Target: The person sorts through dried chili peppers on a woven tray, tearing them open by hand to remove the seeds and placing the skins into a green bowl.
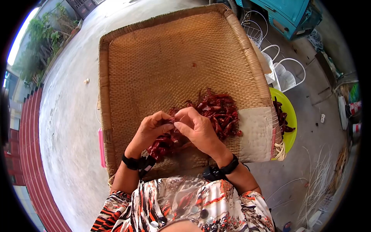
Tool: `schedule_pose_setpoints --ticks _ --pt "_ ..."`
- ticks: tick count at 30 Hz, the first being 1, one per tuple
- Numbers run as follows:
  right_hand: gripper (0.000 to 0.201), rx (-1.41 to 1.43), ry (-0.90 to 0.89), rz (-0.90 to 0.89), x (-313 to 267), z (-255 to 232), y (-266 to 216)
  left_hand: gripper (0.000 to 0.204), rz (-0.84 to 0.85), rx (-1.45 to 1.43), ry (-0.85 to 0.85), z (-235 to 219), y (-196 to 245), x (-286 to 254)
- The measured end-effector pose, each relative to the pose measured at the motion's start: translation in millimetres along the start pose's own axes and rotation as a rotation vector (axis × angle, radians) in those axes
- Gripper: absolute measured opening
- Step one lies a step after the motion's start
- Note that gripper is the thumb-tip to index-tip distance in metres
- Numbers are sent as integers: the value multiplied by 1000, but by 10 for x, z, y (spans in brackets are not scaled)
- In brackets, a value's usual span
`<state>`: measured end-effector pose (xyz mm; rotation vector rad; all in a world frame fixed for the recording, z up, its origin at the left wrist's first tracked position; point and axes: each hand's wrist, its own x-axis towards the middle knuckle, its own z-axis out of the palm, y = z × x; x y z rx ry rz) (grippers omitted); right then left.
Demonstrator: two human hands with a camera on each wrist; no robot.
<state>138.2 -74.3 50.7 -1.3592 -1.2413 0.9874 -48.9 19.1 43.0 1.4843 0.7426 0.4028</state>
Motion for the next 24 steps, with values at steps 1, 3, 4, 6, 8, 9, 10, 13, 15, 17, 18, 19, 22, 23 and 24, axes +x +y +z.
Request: schedule_pose_setpoints --ticks 1,3,4,6,8,9,10,13,15,17,18,19,22,23,24 --pt "20 -18 21 -12 -5 3 -8 12 -17 -56 -7 12 32 -9" --pt "17 -25 -8 -41 -9 -10 86 14 -53 -167 -25 41 111 -30" --pt "16 -29 -21 -55 -16 -16 120 16 -85 -207 -57 34 108 -31" --pt "14 79 -18 35 -36 -21 101 19 -148 -286 -119 6 110 -33" --pt "13 191 -1 90 -49 -20 115 21 -100 -267 -116 38 128 -25" --pt "13 249 14 101 -55 -23 152 22 -77 -258 -114 50 134 -25" --pt "13 307 29 112 -63 -34 174 21 -85 -214 -119 31 114 -21" --pt "13 420 106 119 -70 -109 181 17 -91 -116 -119 -30 25 12" --pt "14 452 171 132 -95 -190 226 15 -66 -92 -98 -22 0 28" --pt "14 546 274 172 -137 -307 243 14 -16 37 -51 -39 -65 53" --pt "14 596 304 166 -150 -374 273 13 8 100 -26 -44 -86 58" --pt "13 652 336 178 -171 -427 299 15 3 140 -7 -45 -91 60" --pt "12 839 367 136 -244 -574 319 21 56 338 59 -38 -130 75" --pt "11 892 400 122 -270 -653 332 23 118 459 89 -44 -165 81" --pt "11 858 456 112 -281 -734 364 26 179 580 120 -50 -184 81"
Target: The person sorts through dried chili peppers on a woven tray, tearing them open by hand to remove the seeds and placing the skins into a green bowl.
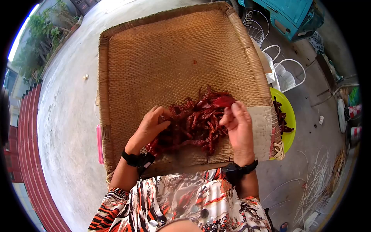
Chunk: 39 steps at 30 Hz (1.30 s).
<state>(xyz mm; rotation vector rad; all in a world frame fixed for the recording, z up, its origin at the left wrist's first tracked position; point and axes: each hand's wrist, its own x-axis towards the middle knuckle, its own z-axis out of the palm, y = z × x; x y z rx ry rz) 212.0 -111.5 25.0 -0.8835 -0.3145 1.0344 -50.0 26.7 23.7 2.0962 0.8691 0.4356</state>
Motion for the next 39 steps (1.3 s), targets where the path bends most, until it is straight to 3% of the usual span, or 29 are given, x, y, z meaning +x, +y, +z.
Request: schedule_pose_setpoints --ticks 1,6,8,9,12,15,19,23,25,29,33,35,36,39 --pt "13 30 103 2 4 -24 -69 30 -4 4 11 0 0 -2" --pt "20 499 49 -76 162 -641 -460 45 57 28 63 36 31 25" --pt "22 777 -23 -107 238 -1128 -569 50 163 125 70 102 -92 52" --pt "23 880 -36 -119 218 -1131 -623 52 215 173 74 130 -138 63" --pt "23 838 40 -120 103 -1077 -721 47 259 205 115 162 -170 82" --pt "23 661 -86 -77 115 -953 -570 39 -14 210 75 98 -44 51" --pt "18 254 6 -3 65 -359 -293 27 -16 148 152 -7 -2 35" --pt "21 -452 -183 -15 -57 290 -36 20 45 51 151 -100 79 23" --pt "27 -613 -357 -96 -72 466 168 18 69 21 124 -125 151 11" --pt "34 -1189 -464 -229 -143 764 244 16 45 -118 54 -122 247 -11" --pt "24 -1163 -486 -431 -89 720 386 15 -212 -556 -11 -158 230 -52" --pt "19 -1145 -501 -450 -81 686 417 18 -191 -704 -82 -211 228 -68" --pt "18 -1130 -504 -398 -87 687 407 19 -177 -778 -119 -233 241 -64" --pt "16 -1086 -459 -284 -115 692 347 26 -254 -906 -19 -263 328 -62"
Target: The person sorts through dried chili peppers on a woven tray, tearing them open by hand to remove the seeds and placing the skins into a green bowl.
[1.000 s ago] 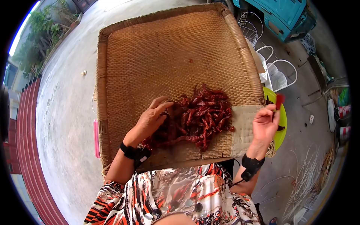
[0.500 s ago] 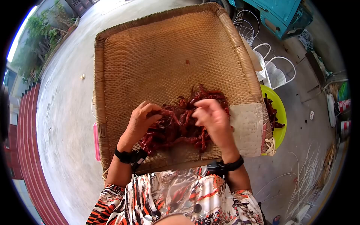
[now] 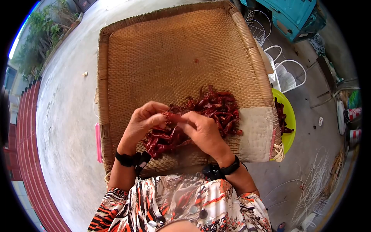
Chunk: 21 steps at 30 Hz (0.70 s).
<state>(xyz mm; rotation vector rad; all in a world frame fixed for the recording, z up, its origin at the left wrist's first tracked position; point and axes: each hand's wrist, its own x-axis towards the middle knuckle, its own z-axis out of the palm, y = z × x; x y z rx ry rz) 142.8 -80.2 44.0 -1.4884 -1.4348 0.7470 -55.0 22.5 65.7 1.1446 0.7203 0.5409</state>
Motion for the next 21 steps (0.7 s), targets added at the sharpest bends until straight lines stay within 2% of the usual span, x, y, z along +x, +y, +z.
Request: schedule_pose_setpoints --ticks 1,2,4,6,8,10,11,14,15,18,19,21 --pt "15 10 40 30 -2 -49 15 30 61 104 38 -56 -17 25" --pt "15 19 80 60 -6 -108 41 31 47 218 103 -120 -13 22" --pt "14 100 205 242 -34 -320 96 29 144 422 175 -252 -66 42" --pt "15 89 405 361 -83 -583 33 30 153 766 215 -398 -132 25" --pt "18 28 604 285 -185 -890 233 30 96 1007 210 -453 -138 6" --pt "24 -242 750 282 -301 -1296 527 28 -27 1144 159 -456 -112 -4" --pt "26 -409 804 237 -352 -1467 658 27 -17 1165 161 -460 -135 -2" --pt "32 -529 979 347 -454 -1727 748 24 9 1191 168 -492 -251 22" --pt "39 -655 1013 298 -466 -1742 785 23 12 1173 172 -501 -283 34" --pt "42 -411 931 350 -470 -1685 809 21 48 1201 156 -482 -287 51" --pt "38 -253 870 289 -451 -1598 793 20 66 1225 142 -472 -278 62" --pt "32 -279 772 293 -362 -1366 662 18 5 1147 142 -402 -187 64"
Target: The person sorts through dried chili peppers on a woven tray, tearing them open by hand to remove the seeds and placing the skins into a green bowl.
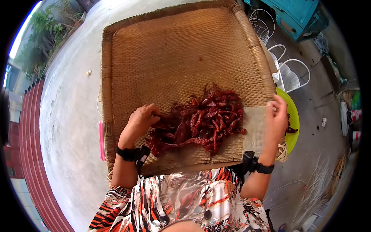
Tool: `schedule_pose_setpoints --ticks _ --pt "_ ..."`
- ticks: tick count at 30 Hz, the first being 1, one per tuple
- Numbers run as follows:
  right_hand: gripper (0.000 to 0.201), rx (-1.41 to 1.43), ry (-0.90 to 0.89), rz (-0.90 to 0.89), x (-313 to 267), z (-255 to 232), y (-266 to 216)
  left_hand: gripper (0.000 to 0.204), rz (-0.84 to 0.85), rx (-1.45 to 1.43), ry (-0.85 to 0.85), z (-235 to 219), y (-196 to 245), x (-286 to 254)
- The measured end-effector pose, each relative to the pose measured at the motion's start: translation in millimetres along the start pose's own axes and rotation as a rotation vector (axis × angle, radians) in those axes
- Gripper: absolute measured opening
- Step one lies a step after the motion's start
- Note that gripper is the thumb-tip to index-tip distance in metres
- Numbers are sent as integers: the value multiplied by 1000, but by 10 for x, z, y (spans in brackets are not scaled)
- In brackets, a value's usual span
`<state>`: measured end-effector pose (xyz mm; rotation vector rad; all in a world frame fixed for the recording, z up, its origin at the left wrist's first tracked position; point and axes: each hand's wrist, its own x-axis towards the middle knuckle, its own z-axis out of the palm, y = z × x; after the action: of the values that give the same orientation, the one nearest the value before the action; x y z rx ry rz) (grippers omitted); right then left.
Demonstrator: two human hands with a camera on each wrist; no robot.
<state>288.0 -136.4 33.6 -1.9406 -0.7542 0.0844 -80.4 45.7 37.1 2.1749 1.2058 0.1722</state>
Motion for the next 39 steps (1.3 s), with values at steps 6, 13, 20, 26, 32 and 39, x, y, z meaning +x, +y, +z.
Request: schedule_pose_setpoints --ticks 6,13,20,26,32,39 --pt "17 182 -435 -145 -517 530 -673 14 67 -295 42 -77 164 -29" --pt "31 181 -729 -397 -836 923 -962 9 46 -526 -36 -87 283 -45" --pt "21 241 -701 -556 -895 1146 -891 7 73 -662 -72 13 273 -41" --pt "11 298 -661 -349 -894 1101 -922 12 57 -655 -99 8 283 -38" --pt "14 278 -290 -146 -544 724 -694 18 65 -467 -72 -6 251 -49" --pt "25 -43 174 -122 99 -79 110 18 35 -209 -99 18 116 -35"
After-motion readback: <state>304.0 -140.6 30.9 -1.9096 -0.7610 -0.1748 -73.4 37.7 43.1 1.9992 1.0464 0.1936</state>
